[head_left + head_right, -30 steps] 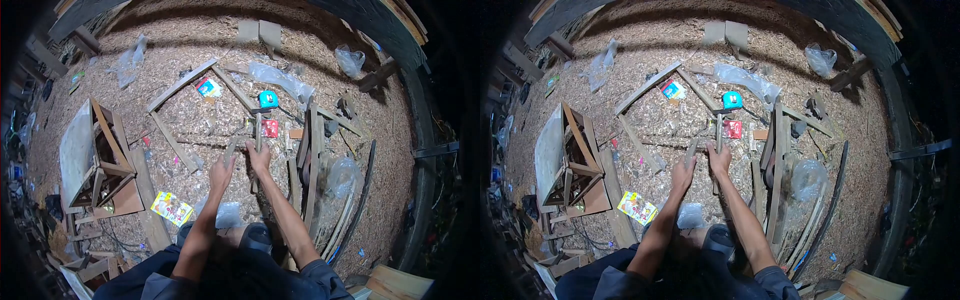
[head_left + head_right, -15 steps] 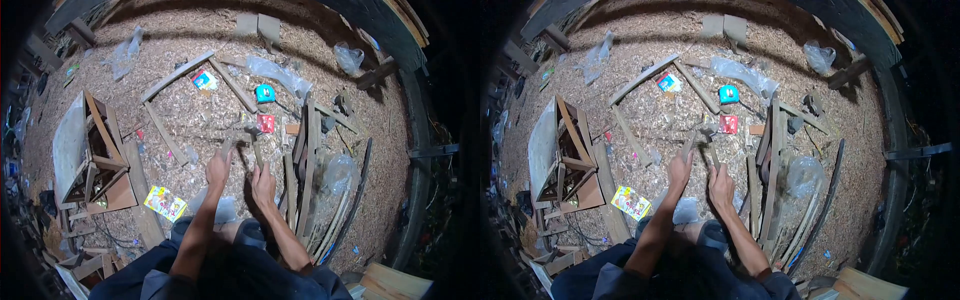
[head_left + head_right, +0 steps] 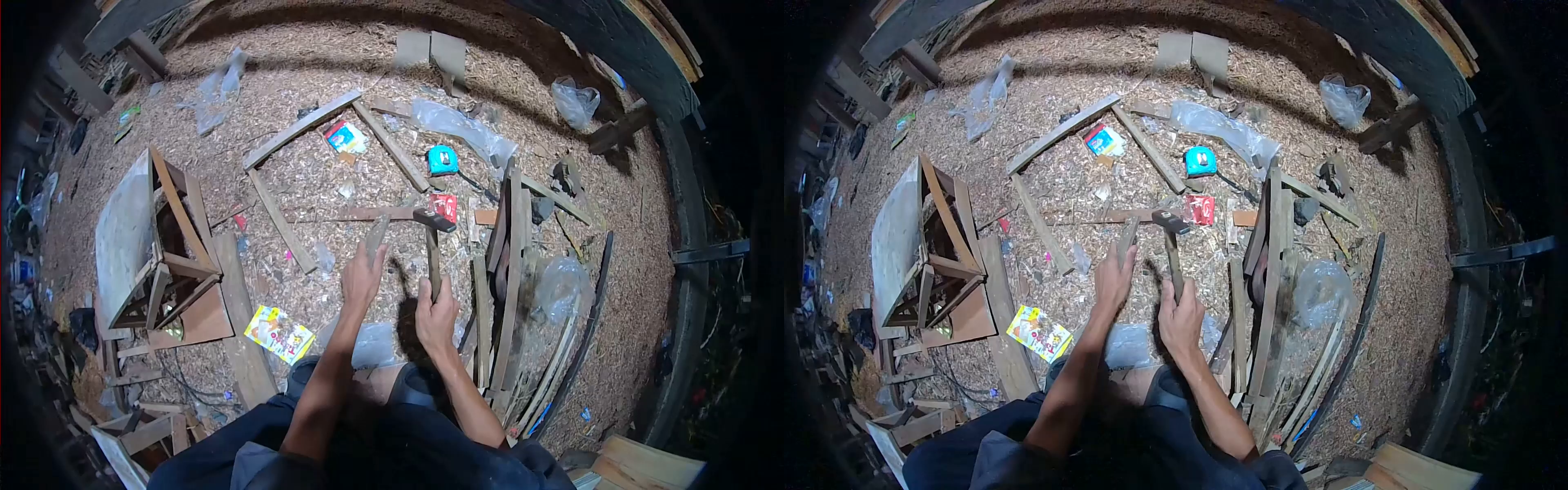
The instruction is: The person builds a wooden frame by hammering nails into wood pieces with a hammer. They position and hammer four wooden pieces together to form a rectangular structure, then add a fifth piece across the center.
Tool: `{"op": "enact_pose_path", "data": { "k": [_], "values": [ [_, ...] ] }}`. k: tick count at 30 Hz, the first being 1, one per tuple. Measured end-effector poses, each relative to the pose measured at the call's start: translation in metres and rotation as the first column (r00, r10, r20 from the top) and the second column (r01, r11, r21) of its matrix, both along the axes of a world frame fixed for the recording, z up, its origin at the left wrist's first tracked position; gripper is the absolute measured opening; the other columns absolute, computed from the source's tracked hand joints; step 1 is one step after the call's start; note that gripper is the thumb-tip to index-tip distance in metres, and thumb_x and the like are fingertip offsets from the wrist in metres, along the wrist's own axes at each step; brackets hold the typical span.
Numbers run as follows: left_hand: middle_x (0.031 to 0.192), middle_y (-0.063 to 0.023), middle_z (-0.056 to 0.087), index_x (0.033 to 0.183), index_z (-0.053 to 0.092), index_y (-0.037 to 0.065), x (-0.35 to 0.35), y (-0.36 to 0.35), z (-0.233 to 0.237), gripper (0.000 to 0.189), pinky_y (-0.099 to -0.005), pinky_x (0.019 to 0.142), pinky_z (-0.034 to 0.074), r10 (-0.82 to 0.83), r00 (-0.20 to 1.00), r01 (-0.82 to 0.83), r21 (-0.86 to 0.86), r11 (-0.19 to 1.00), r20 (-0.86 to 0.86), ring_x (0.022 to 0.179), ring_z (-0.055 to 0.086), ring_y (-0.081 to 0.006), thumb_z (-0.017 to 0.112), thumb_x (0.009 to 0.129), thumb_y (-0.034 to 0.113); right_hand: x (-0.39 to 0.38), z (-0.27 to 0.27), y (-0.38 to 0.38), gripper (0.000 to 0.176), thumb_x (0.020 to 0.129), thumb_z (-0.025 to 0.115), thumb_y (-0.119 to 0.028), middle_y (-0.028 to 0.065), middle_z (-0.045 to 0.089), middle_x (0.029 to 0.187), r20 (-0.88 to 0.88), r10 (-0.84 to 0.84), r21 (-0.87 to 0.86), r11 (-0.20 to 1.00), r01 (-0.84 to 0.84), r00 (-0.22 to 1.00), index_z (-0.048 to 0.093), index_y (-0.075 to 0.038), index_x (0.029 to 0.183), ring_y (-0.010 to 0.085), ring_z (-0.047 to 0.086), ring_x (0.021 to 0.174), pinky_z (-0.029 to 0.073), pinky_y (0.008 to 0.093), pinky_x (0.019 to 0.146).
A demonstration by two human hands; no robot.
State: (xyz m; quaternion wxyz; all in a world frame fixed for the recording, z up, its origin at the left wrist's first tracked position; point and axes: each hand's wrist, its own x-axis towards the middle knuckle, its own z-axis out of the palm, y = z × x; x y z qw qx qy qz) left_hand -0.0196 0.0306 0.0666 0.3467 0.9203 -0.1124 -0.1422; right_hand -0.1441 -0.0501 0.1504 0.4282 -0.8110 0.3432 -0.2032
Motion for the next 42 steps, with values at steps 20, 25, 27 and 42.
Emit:
{"op": "enact_pose_path", "data": {
  "k": [20, 25, 27, 42],
  "values": [
    [0.072, -0.0029, 0.054, 0.111, 0.062, 0.006, 0.017, 0.0, 0.084, 0.035, -0.0291, 0.064, 0.042, -0.257, 0.945, 0.076, -0.633, 0.77, -0.2, 0.067, 0.053, -0.0125, 0.046, 0.101, 0.036, 0.083, 0.044, -0.046, 0.024, 0.091, 0.067, -0.015, 0.0009, 0.064, 0.081, 0.235, 0.021, 0.337, 0.936, -0.102, 0.972, 0.065, 0.003, 0.106, 0.0085, 0.055, 0.07, 0.045, 0.0281, 0.062],
    [0.085, -0.0087, 0.062, 0.115, 0.056, 0.003, 0.015, -0.001, 0.079, 0.032, -0.0323, 0.076, 0.047, -0.235, 0.957, 0.028, -0.755, 0.655, -0.168, 0.079, 0.058, -0.0156, 0.051, 0.1, 0.03, 0.064, 0.058, -0.033, 0.034, 0.097, 0.058, -0.02, 0.0074, 0.066, 0.089, 0.123, 0.111, 0.24, 0.961, -0.138, 0.986, 0.06, 0.004, 0.121, 0.0103, 0.057, 0.077, 0.048, 0.0296, 0.07],
    [0.09, -0.0078, 0.062, 0.115, 0.054, 0.0, 0.012, -0.002, 0.093, 0.034, -0.0317, 0.079, 0.047, -0.242, 0.959, 0.024, -0.811, 0.584, -0.146, 0.083, 0.057, -0.015, 0.051, 0.099, 0.03, 0.05, 0.086, -0.025, 0.036, 0.098, 0.055, -0.02, 0.0092, 0.066, 0.088, 0.072, 0.092, 0.208, 0.972, -0.105, 0.993, 0.056, 0.003, 0.125, 0.0117, 0.056, 0.075, 0.048, 0.0309, 0.069],
    [0.096, -0.0061, 0.056, 0.125, 0.051, -0.002, -0.013, 0.01, 0.11, 0.055, -0.0283, 0.072, 0.042, -0.056, 0.997, 0.071, -0.824, 0.563, 0.048, 0.079, 0.048, -0.0125, 0.05, 0.098, 0.046, -0.024, 0.191, -0.016, 0.054, 0.092, 0.059, -0.004, 0.0255, 0.066, 0.096, -0.124, 0.449, -0.192, 0.864, -0.466, 0.885, 0.045, -0.013, 0.143, 0.0378, 0.066, 0.081, 0.052, 0.0403, 0.073]
  ]
}}
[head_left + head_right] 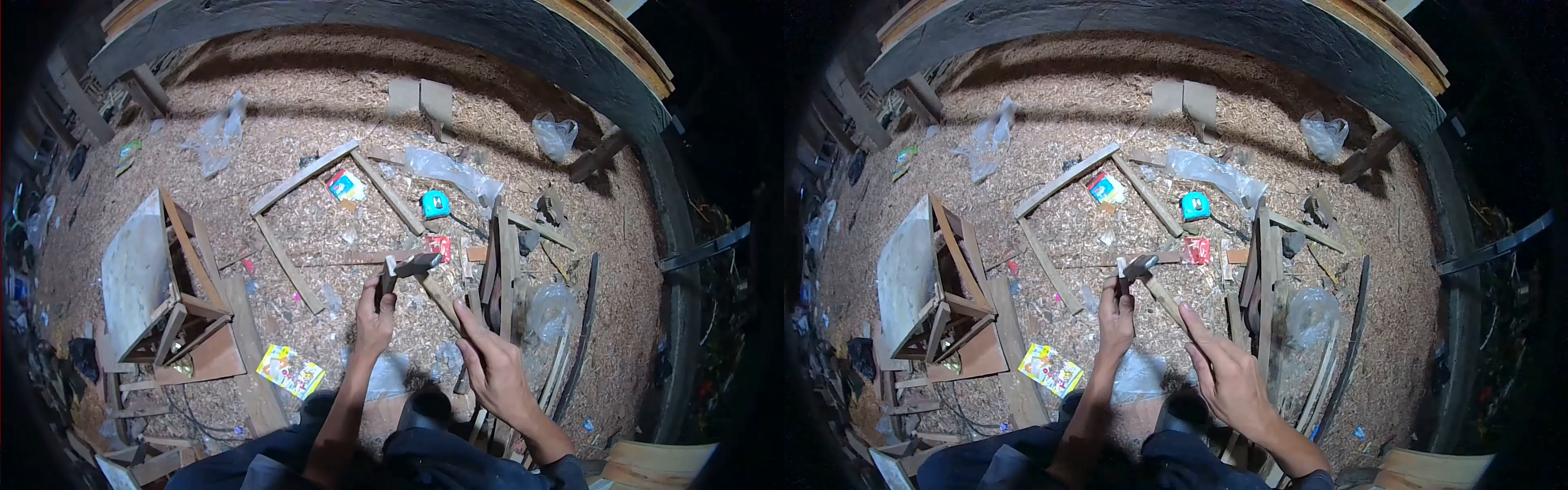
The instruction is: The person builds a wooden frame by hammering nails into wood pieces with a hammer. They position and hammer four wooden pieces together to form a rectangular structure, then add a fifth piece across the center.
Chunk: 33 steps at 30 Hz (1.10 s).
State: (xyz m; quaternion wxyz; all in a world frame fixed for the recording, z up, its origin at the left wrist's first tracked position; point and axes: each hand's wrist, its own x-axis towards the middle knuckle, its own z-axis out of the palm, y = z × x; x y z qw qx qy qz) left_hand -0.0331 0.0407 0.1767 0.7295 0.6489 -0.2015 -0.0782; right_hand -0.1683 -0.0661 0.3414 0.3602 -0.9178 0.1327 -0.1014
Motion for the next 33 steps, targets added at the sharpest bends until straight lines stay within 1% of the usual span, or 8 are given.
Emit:
{"op": "enact_pose_path", "data": {
  "k": [6, 11, 16, 19, 22, 25, 29, 33],
  "values": [
    [0.119, -0.0159, 0.059, 0.126, 0.049, -0.004, -0.028, 0.019, -0.008, 0.056, -0.0357, 0.099, 0.04, 0.076, 0.994, -0.076, 0.004, 0.997, -0.073, 0.112, 0.056, -0.024, 0.051, 0.098, 0.045, -0.012, 0.012, -0.007, 0.055, 0.092, 0.059, -0.006, 0.0219, 0.064, 0.084, 0.034, 0.08, 0.019, 0.997, -0.08, 0.996, 0.043, -0.016, 0.145, 0.0365, 0.063, 0.07, 0.051, 0.0414, 0.067],
    [0.117, -0.0155, 0.059, 0.128, 0.045, -0.003, -0.043, 0.017, -0.019, 0.059, -0.0365, 0.098, 0.041, 0.082, 0.993, -0.084, -0.018, 0.996, -0.086, 0.111, 0.056, -0.0244, 0.053, 0.097, 0.046, -0.031, -0.002, 0.0, 0.056, 0.093, 0.059, -0.008, 0.019, 0.059, 0.073, -0.053, 0.087, -0.025, 0.996, -0.088, 0.995, 0.041, -0.017, 0.146, 0.0347, 0.058, 0.06, 0.048, 0.0438, 0.058],
    [0.117, -0.018, 0.058, 0.128, 0.041, -0.001, -0.062, 0.013, -0.028, 0.057, -0.0386, 0.094, 0.045, 0.298, 0.944, -0.288, -0.087, 0.954, 0.139, 0.105, 0.058, -0.0263, 0.056, 0.095, 0.043, -0.041, 0.0, 0.001, 0.058, 0.093, 0.059, -0.01, 0.0163, 0.054, 0.07, -0.164, 0.154, -0.013, 0.987, -0.159, 0.974, 0.039, -0.018, 0.147, 0.0329, 0.055, 0.054, 0.046, 0.044, 0.054],
    [0.12, -0.0198, 0.057, 0.127, 0.04, 0.0, -0.074, 0.018, -0.042, 0.048, -0.0397, 0.093, 0.045, 0.298, 0.939, -0.277, -0.135, 0.951, 0.174, 0.103, 0.058, -0.0271, 0.056, 0.097, 0.035, -0.048, 0.003, 0.006, 0.057, 0.094, 0.059, -0.013, 0.0166, 0.055, 0.071, 0.081, 0.083, 0.059, 0.994, -0.088, 0.993, 0.039, -0.02, 0.147, 0.0349, 0.056, 0.055, 0.047, 0.0457, 0.053],
    [0.118, -0.0224, 0.057, 0.126, 0.039, 0.003, -0.084, 0.017, -0.047, 0.036, -0.0418, 0.092, 0.049, 0.369, 0.914, -0.354, -0.116, 0.928, 0.17, 0.106, 0.06, -0.0302, 0.054, 0.095, 0.012, -0.058, 0.001, 0.005, 0.056, 0.093, 0.06, -0.014, 0.014, 0.051, 0.069, -0.244, 0.216, -0.017, 0.974, -0.227, 0.945, 0.041, -0.019, 0.146, 0.0342, 0.056, 0.055, 0.049, 0.0438, 0.051],
    [0.117, -0.0231, 0.058, 0.125, 0.039, 0.001, -0.09, 0.013, -0.051, 0.035, -0.0424, 0.091, 0.05, 0.372, 0.916, -0.34, -0.202, 0.919, 0.15, 0.105, 0.061, -0.0323, 0.054, 0.095, 0.012, -0.059, 0.003, 0.001, 0.058, 0.092, 0.062, -0.012, 0.0121, 0.05, 0.069, -0.277, 0.207, -0.069, 0.97, -0.234, 0.938, 0.041, -0.018, 0.146, 0.0323, 0.055, 0.053, 0.049, 0.0417, 0.05],
    [0.117, -0.0232, 0.058, 0.123, 0.04, 0.001, -0.091, 0.021, -0.077, 0.033, -0.0425, 0.09, 0.051, 0.311, 0.943, -0.287, -0.183, 0.94, 0.121, 0.104, 0.062, -0.0326, 0.054, 0.095, 0.01, -0.065, 0.017, 0.006, 0.059, 0.092, 0.061, -0.013, 0.0121, 0.051, 0.071, -0.005, 0.144, -0.026, 0.989, -0.144, 0.99, 0.039, -0.017, 0.147, 0.032, 0.056, 0.053, 0.049, 0.0411, 0.049],
    [0.116, -0.0242, 0.058, 0.123, 0.039, 0.002, -0.091, 0.028, -0.089, 0.036, -0.0426, 0.089, 0.051, 0.324, 0.928, -0.293, -0.176, 0.94, 0.186, 0.103, 0.062, -0.033, 0.059, 0.094, 0.013, -0.064, 0.02, 0.006, 0.058, 0.086, 0.065, -0.002, 0.0154, 0.061, 0.079, -0.306, 0.23, 0.012, 0.971, -0.238, 0.924, 0.046, -0.007, 0.141, 0.0304, 0.059, 0.059, 0.049, 0.0387, 0.054]
  ]
}}
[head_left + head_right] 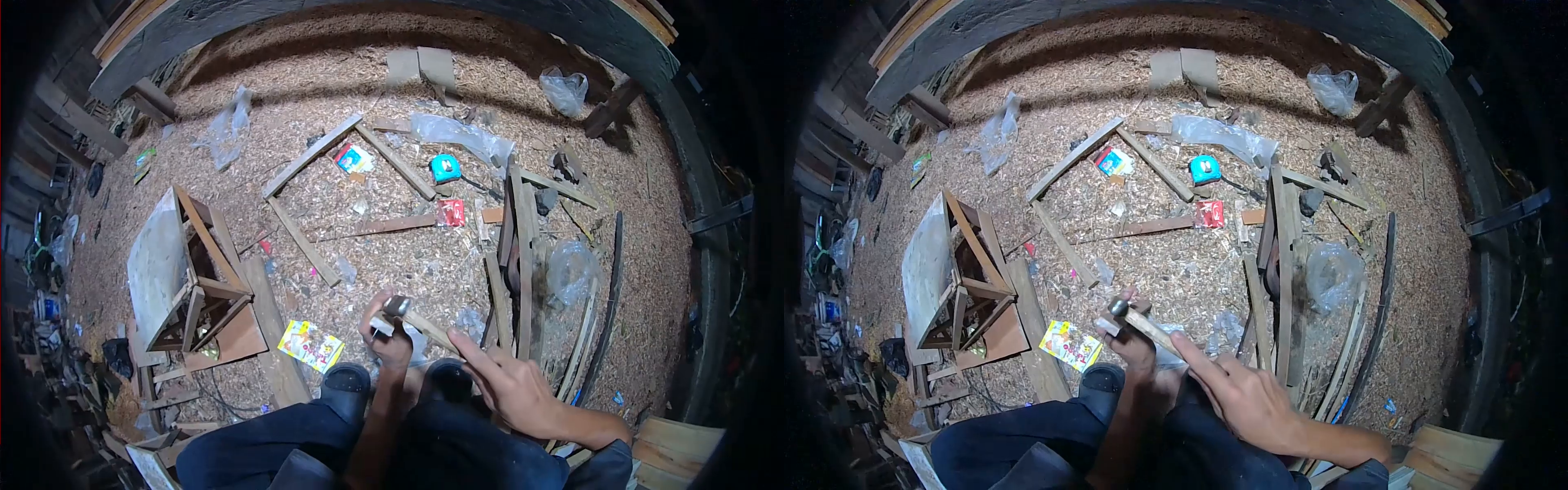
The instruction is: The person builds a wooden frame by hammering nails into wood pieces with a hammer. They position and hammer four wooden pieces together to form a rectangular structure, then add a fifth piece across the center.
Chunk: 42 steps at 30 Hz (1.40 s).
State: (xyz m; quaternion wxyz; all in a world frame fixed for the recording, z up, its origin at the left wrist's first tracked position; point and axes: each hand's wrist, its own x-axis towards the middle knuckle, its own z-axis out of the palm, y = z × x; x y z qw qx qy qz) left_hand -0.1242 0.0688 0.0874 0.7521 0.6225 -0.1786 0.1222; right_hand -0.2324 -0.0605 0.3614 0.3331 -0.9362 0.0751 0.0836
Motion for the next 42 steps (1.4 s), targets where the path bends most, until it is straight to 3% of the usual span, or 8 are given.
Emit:
{"op": "enact_pose_path", "data": {
  "k": [6, 18, 20, 23, 24, 29, 32, 42],
  "values": [
    [0.12, -0.0267, 0.056, 0.124, 0.037, 0.002, 0.012, -0.003, 0.034, 0.041, -0.0441, 0.089, 0.052, 0.021, 0.97, -0.053, 0.127, 0.99, 0.243, 0.104, 0.061, -0.0341, 0.061, 0.094, 0.016, -0.005, -0.005, 0.005, 0.057, 0.094, 0.059, -0.016, 0.013, 0.052, 0.07, 0.328, -0.108, 0.042, 0.994, 0.099, 0.939, 0.039, -0.02, 0.147, 0.0321, 0.056, 0.052, 0.049, 0.0432, 0.049],
    [0.124, -0.0281, 0.054, 0.126, 0.034, 0.003, 0.0, -0.013, 0.022, 0.041, -0.0426, 0.089, 0.052, 0.011, 0.995, -0.014, 0.024, 1.0, 0.098, 0.104, 0.061, -0.0334, 0.059, 0.096, 0.018, -0.002, 0.014, -0.004, 0.061, 0.084, 0.066, -0.002, 0.0137, 0.061, 0.077, -0.087, 0.074, -0.158, 0.984, -0.087, 0.993, 0.047, -0.013, 0.142, 0.0262, 0.061, 0.059, 0.051, 0.0375, 0.051],
    [0.126, -0.0287, 0.052, 0.127, 0.031, 0.004, 0.002, -0.011, 0.018, 0.044, -0.0415, 0.089, 0.052, -0.031, 0.999, 0.028, -0.107, 0.994, -0.024, 0.104, 0.061, -0.0334, 0.06, 0.095, 0.015, -0.005, 0.009, -0.003, 0.063, 0.091, 0.06, -0.014, 0.0106, 0.052, 0.07, 0.274, -0.076, -0.072, 0.992, 0.099, 0.959, 0.037, -0.024, 0.148, 0.0308, 0.059, 0.052, 0.052, 0.0405, 0.047],
    [0.13, -0.0273, 0.052, 0.128, 0.031, 0.004, -0.003, -0.007, 0.016, 0.05, -0.0423, 0.092, 0.051, -0.085, 0.996, 0.086, -0.049, 0.995, 0.022, 0.109, 0.061, -0.0332, 0.063, 0.093, 0.019, -0.007, -0.005, -0.002, 0.063, 0.092, 0.059, -0.016, 0.012, 0.054, 0.07, 0.012, 0.057, -0.124, 0.991, -0.055, 0.998, 0.035, -0.026, 0.149, 0.0315, 0.059, 0.052, 0.051, 0.0402, 0.046],
    [0.129, -0.0266, 0.053, 0.13, 0.032, 0.004, -0.001, -0.001, 0.04, 0.051, -0.0429, 0.094, 0.049, -0.055, 0.991, 0.01, 0.331, 0.944, 0.125, 0.112, 0.06, -0.0329, 0.063, 0.093, 0.021, -0.006, -0.003, -0.003, 0.063, 0.092, 0.059, -0.016, 0.012, 0.054, 0.07, 0.014, 0.056, -0.126, 0.991, -0.054, 0.998, 0.035, -0.026, 0.149, 0.0315, 0.059, 0.052, 0.051, 0.0402, 0.046],
    [0.126, -0.0279, 0.054, 0.128, 0.033, 0.004, -0.004, -0.02, 0.032, 0.048, -0.0533, 0.099, 0.045, -0.038, 0.998, 0.045, -0.142, 0.989, 0.051, 0.113, 0.058, -0.0416, 0.063, 0.092, 0.014, -0.006, 0.0, 0.0, 0.059, 0.095, 0.058, -0.018, 0.0159, 0.057, 0.07, 0.4, -0.13, 0.036, 0.991, 0.126, 0.907, 0.036, -0.025, 0.148, 0.0316, 0.06, 0.051, 0.051, 0.0415, 0.048],
    [0.125, -0.0287, 0.053, 0.125, 0.034, 0.004, -0.002, -0.019, 0.04, 0.045, -0.0523, 0.099, 0.045, 0.016, 0.995, -0.012, -0.037, 0.999, 0.097, 0.113, 0.058, -0.0404, 0.062, 0.093, 0.019, -0.012, -0.013, -0.002, 0.057, 0.094, 0.06, -0.017, 0.0135, 0.056, 0.068, 0.063, -0.043, -0.039, 0.998, 0.045, 0.997, 0.039, -0.022, 0.147, 0.0282, 0.058, 0.049, 0.051, 0.0396, 0.047],
    [0.126, -0.0317, 0.051, 0.121, 0.032, 0.004, 0.003, -0.011, 0.023, 0.039, -0.0512, 0.102, 0.043, 0.045, 0.987, -0.064, 0.123, 0.99, 0.155, 0.12, 0.053, -0.0412, 0.059, 0.092, 0.004, -0.008, -0.004, -0.015, 0.056, 0.092, 0.063, -0.015, 0.0111, 0.054, 0.065, 0.087, -0.031, -0.043, 0.998, 0.035, 0.996, 0.045, -0.019, 0.144, 0.0259, 0.053, 0.048, 0.05, 0.0389, 0.048]
  ]
}}
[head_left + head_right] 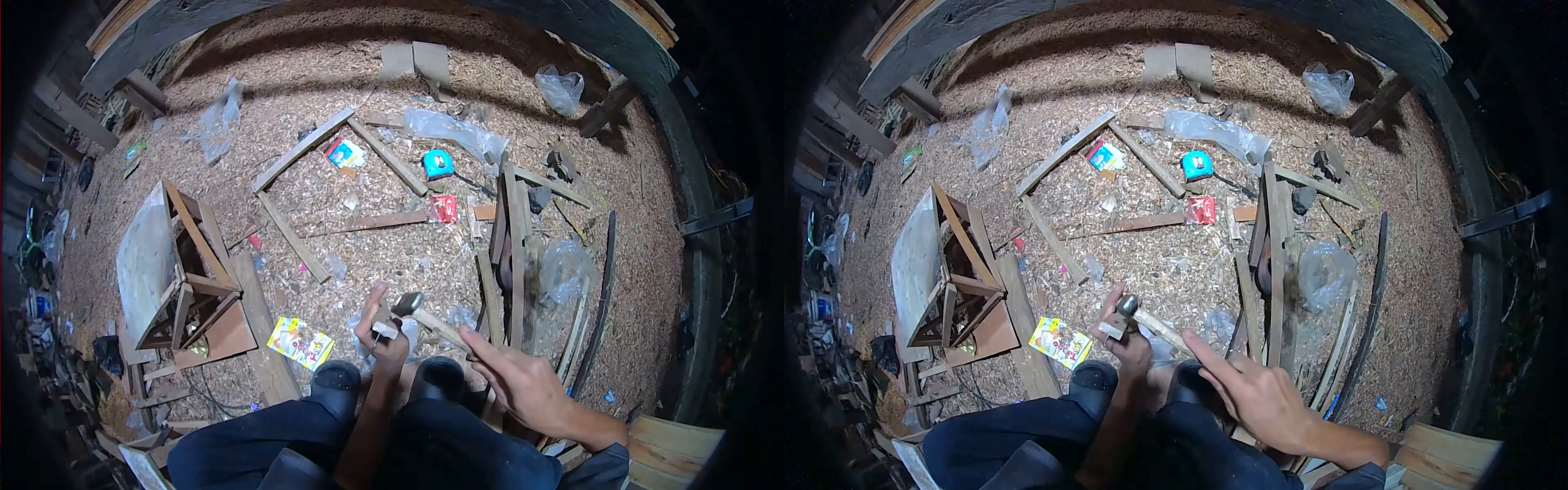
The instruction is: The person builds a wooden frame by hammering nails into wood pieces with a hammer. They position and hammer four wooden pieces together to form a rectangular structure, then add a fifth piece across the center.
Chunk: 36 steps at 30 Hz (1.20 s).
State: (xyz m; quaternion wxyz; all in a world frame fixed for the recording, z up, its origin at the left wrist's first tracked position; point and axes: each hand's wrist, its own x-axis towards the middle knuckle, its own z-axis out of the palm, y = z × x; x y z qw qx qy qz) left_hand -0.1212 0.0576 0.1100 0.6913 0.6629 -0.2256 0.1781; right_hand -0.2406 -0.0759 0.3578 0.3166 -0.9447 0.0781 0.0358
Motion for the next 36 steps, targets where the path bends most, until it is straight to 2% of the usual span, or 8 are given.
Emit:
{"op": "enact_pose_path", "data": {
  "k": [4, 8, 10, 13, 16, 24, 31, 36],
  "values": [
    [0.127, -0.0321, 0.05, 0.12, 0.03, 0.003, -0.001, 0.008, -0.019, 0.04, -0.051, 0.103, 0.042, -0.108, 0.993, 0.11, -0.024, 0.994, 0.051, 0.119, 0.054, -0.0415, 0.058, 0.092, 0.002, 0.0, -0.004, 0.01, 0.056, 0.093, 0.062, -0.018, 0.0126, 0.054, 0.064, 0.398, -0.196, 0.092, 0.98, 0.174, 0.896, 0.042, -0.024, 0.145, 0.0283, 0.056, 0.049, 0.05, 0.0404, 0.049],
    [0.127, -0.0329, 0.05, 0.118, 0.031, 0.003, 0.001, 0.008, -0.005, 0.037, -0.0481, 0.099, 0.044, -0.083, 0.989, 0.081, -0.017, 0.997, -0.126, 0.116, 0.056, -0.0417, 0.057, 0.092, 0.002, 0.007, 0.01, 0.001, 0.056, 0.087, 0.066, -0.003, 0.0225, 0.067, 0.102, -0.367, 0.094, -0.044, 0.992, -0.117, 0.926, 0.047, -0.006, 0.14, 0.0334, 0.068, 0.073, 0.055, 0.0382, 0.065],
    [0.126, -0.0313, 0.051, 0.118, 0.034, 0.003, 0.002, 0.012, -0.011, 0.04, -0.0445, 0.094, 0.046, -0.085, 0.975, 0.074, -0.062, 0.995, -0.204, 0.11, 0.059, -0.0371, 0.056, 0.087, -0.005, -0.001, -0.002, 0.002, 0.058, 0.093, 0.061, -0.018, 0.0136, 0.057, 0.07, 0.057, -0.049, 0.049, 0.998, 0.046, 0.997, 0.039, -0.025, 0.147, 0.0302, 0.059, 0.052, 0.052, 0.0417, 0.05],
    [0.124, -0.0301, 0.052, 0.119, 0.035, 0.003, -0.001, 0.011, -0.014, 0.04, -0.0432, 0.093, 0.047, -0.097, 0.977, 0.08, -0.095, 0.992, -0.191, 0.108, 0.06, -0.0355, 0.056, 0.086, -0.006, -0.005, -0.014, 0.012, 0.058, 0.095, 0.059, -0.021, 0.0143, 0.058, 0.071, 0.194, -0.05, 0.053, 0.998, 0.041, 0.98, 0.036, -0.026, 0.148, 0.033, 0.06, 0.054, 0.053, 0.044, 0.051],
    [0.122, -0.0282, 0.054, 0.12, 0.037, 0.003, 0.0, 0.003, -0.011, 0.041, -0.0413, 0.091, 0.047, -0.123, 0.982, 0.099, -0.158, 0.982, -0.146, 0.105, 0.06, -0.033, 0.055, 0.084, -0.008, 0.013, 0.009, -0.003, 0.057, 0.09, 0.065, -0.01, 0.0216, 0.066, 0.091, -0.272, 0.036, -0.005, 0.999, -0.039, 0.962, 0.045, -0.013, 0.143, 0.0331, 0.064, 0.067, 0.052, 0.0411, 0.06],
    [0.092, -0.0062, 0.054, 0.117, 0.045, 0.002, 0.024, -0.012, 0.067, 0.034, -0.0282, 0.071, 0.046, 0.05, 0.97, -0.016, 0.145, 0.989, -0.236, 0.079, 0.054, -0.0126, 0.064, 0.09, 0.01, 0.037, -0.013, 0.003, 0.052, 0.092, 0.063, -0.012, 0.0197, 0.065, 0.077, 0.118, -0.225, 0.309, 0.934, 0.18, 0.967, 0.045, -0.007, 0.141, 0.0283, 0.066, 0.061, 0.052, 0.0362, 0.059],
    [0.083, -0.0191, 0.069, 0.104, 0.061, 0.006, 0.068, -0.023, 0.122, 0.03, -0.0425, 0.066, 0.05, 0.087, 0.928, 0.091, 0.448, 0.889, -0.362, 0.077, 0.068, -0.0358, 0.071, 0.086, 0.027, 0.064, -0.048, 0.002, 0.029, 0.093, 0.062, -0.015, 0.0114, 0.061, 0.07, 0.159, -0.556, 0.392, 0.794, 0.465, 0.815, 0.057, 0.003, 0.116, 0.0127, 0.054, 0.059, 0.045, 0.0307, 0.055],
    [0.079, -0.0206, 0.068, 0.103, 0.061, 0.006, 0.079, -0.018, 0.12, 0.034, -0.0465, 0.064, 0.049, 0.105, 0.915, 0.152, 0.576, 0.803, -0.389, 0.076, 0.066, -0.0408, 0.067, 0.087, 0.036, 0.072, -0.061, 0.002, 0.029, 0.093, 0.061, -0.015, 0.0165, 0.063, 0.076, 0.165, -0.567, 0.32, 0.804, 0.5, 0.807, 0.058, 0.002, 0.116, 0.0222, 0.061, 0.063, 0.048, 0.0349, 0.06]
  ]
}}
